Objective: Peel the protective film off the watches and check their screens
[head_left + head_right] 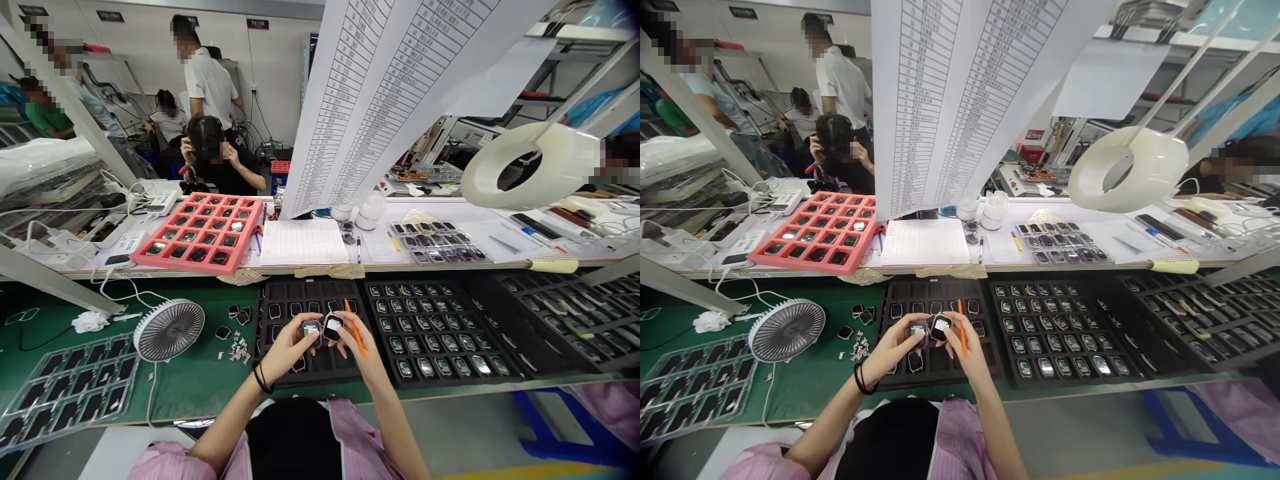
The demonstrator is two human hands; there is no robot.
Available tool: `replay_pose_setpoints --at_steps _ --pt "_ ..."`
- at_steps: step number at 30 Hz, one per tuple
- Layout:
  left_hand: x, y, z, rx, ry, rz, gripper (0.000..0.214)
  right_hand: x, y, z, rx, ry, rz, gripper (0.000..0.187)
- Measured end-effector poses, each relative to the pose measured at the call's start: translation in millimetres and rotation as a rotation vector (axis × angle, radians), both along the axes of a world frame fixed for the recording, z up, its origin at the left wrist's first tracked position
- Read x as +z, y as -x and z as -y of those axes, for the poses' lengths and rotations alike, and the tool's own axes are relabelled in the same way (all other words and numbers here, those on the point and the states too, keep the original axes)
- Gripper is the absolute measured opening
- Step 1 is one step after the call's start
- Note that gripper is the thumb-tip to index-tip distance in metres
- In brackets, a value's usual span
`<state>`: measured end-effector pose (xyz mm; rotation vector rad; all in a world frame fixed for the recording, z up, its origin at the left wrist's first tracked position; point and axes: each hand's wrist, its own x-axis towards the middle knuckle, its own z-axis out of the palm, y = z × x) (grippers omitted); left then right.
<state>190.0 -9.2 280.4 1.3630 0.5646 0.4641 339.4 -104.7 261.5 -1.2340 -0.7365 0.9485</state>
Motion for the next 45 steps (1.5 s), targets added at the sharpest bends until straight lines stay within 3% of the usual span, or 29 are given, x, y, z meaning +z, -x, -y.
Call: replay_pose_setpoints --at_steps 6,21,28,37,45 --pt "4.5 3.4 1.4 0.017 0.061 -0.074 0.044 0.4 0.1 0.2 0.002 0.01 0.014 0.033" --pt "11.3 6.2 2.2 0.024 0.038 -0.09 0.042 4.4 4.0 0.8 -0.058 0.016 0.018 0.027" --pt "1.1 8.2 -0.7 -0.067 -0.012 0.042 0.067 3.5 4.2 2.6 -0.039 -0.018 -0.044 0.029" --pt "-4.5 8.2 -3.6 0.011 -0.148 -0.009 0.057 5.3 5.1 3.8 -0.047 -0.011 -0.024 0.03" --pt "10.8 8.3 -1.9 0.089 -0.106 -0.014 0.043 5.2 5.7 5.4 -0.048 0.002 -0.02 0.028"
